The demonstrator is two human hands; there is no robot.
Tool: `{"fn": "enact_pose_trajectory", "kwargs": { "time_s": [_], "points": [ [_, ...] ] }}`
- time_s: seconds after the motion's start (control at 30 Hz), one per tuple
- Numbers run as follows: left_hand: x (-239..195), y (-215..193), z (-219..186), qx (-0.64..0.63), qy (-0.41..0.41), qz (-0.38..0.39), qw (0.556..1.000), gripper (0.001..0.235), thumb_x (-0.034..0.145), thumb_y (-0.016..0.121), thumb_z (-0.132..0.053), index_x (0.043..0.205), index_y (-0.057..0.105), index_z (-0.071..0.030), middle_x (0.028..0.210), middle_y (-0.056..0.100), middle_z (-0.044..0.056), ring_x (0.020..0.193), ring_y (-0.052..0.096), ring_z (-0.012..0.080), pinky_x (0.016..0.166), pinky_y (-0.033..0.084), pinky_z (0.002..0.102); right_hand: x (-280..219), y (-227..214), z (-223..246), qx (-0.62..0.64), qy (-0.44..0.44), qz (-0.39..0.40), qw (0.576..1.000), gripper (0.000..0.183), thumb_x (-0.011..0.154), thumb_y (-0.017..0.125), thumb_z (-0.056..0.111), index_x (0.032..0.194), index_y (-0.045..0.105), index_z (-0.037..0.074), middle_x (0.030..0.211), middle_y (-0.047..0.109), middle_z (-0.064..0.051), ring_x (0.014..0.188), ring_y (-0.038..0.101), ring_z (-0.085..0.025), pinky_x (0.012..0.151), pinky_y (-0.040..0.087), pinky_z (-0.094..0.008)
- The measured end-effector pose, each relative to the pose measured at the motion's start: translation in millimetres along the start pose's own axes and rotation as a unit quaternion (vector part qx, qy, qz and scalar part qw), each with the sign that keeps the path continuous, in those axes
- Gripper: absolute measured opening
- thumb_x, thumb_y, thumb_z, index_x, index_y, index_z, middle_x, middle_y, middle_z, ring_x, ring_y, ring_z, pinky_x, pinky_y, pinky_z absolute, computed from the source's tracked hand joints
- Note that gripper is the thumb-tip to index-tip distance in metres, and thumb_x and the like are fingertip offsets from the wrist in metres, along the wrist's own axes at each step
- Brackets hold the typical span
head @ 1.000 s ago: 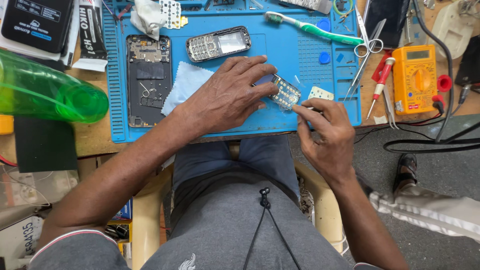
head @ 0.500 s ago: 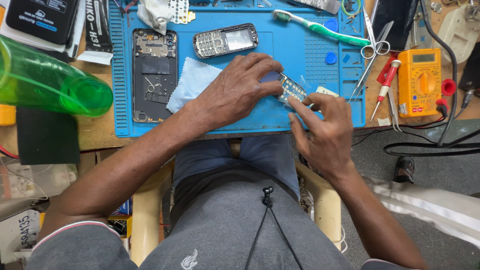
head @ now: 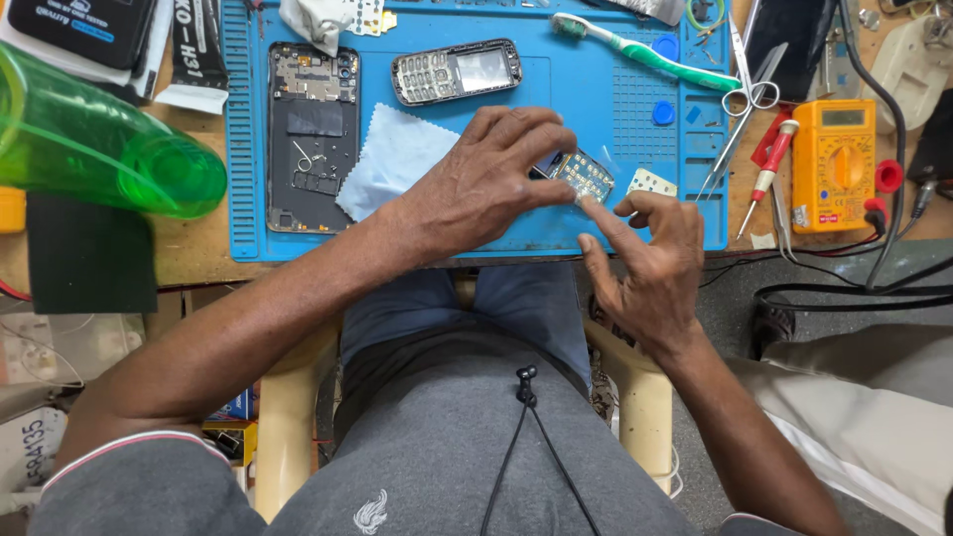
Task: The person works on a disassembled feature phone, using a metal probe to press and adjust the keypad area. They briefly test the phone by pressing buttons, then continue probing the keypad and surrounding components. The phone remains open on the workbench throughout.
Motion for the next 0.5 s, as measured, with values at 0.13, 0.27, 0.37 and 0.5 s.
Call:
{"fn": "enact_pose_trajectory", "kwargs": {
  "time_s": [0.13, 0.27, 0.37, 0.5],
  "points": [
    [-0.9, -1.3, -5.9, 0.028, 0.017, 0.039, 0.999, 0.028, 0.094, 0.065, -0.015, 0.119, 0.074, -0.020, 0.137, 0.056, 0.010, 0.136, 0.044, 0.0301, 0.110, 0.036, 0.051, 0.6, 3.4, 1.6, -0.042, -0.020, 0.009, 0.999, 0.036, 0.092, 0.082, 0.018, 0.127, 0.077, 0.020, 0.111, 0.057, -0.006, 0.099, 0.051, -0.024, 0.088, 0.041, -0.042],
    [-1.1, -4.9, -9.6, 0.032, 0.033, 0.034, 0.998, 0.030, 0.093, 0.064, -0.015, 0.121, 0.074, -0.018, 0.140, 0.054, 0.013, 0.137, 0.045, 0.0312, 0.110, 0.036, 0.051, 2.7, -1.6, -3.7, 0.000, -0.001, 0.003, 1.000, 0.034, 0.090, 0.081, 0.015, 0.123, 0.077, 0.019, 0.113, 0.057, -0.006, 0.100, 0.050, -0.025, 0.089, 0.042, -0.041],
    [1.1, -7.8, -4.5, 0.000, 0.024, 0.034, 0.999, 0.031, 0.093, 0.064, -0.013, 0.123, 0.072, -0.018, 0.141, 0.053, 0.014, 0.138, 0.045, 0.0317, 0.110, 0.040, 0.049, 11.6, -8.5, -4.8, 0.002, 0.007, -0.011, 1.000, 0.034, 0.091, 0.081, 0.013, 0.124, 0.076, 0.019, 0.116, 0.057, -0.007, 0.101, 0.050, -0.025, 0.090, 0.043, -0.041],
    [0.9, -21.5, -4.1, -0.091, -0.060, -0.029, 0.994, 0.028, 0.100, 0.067, -0.013, 0.127, 0.069, -0.020, 0.143, 0.053, 0.013, 0.138, 0.046, 0.0297, 0.116, 0.044, 0.047, 32.2, -17.8, -6.2, -0.005, 0.019, -0.012, 1.000, 0.049, 0.090, 0.081, 0.011, 0.135, 0.065, 0.011, 0.132, 0.061, -0.012, 0.115, 0.055, -0.030, 0.099, 0.046, -0.043]
  ]
}}
Point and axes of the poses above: each hand's wrist, its own x-axis towards the middle knuckle, its own y-axis out of the palm, z = x × y, the point moved 8 cm from there along x, towards the middle knuckle
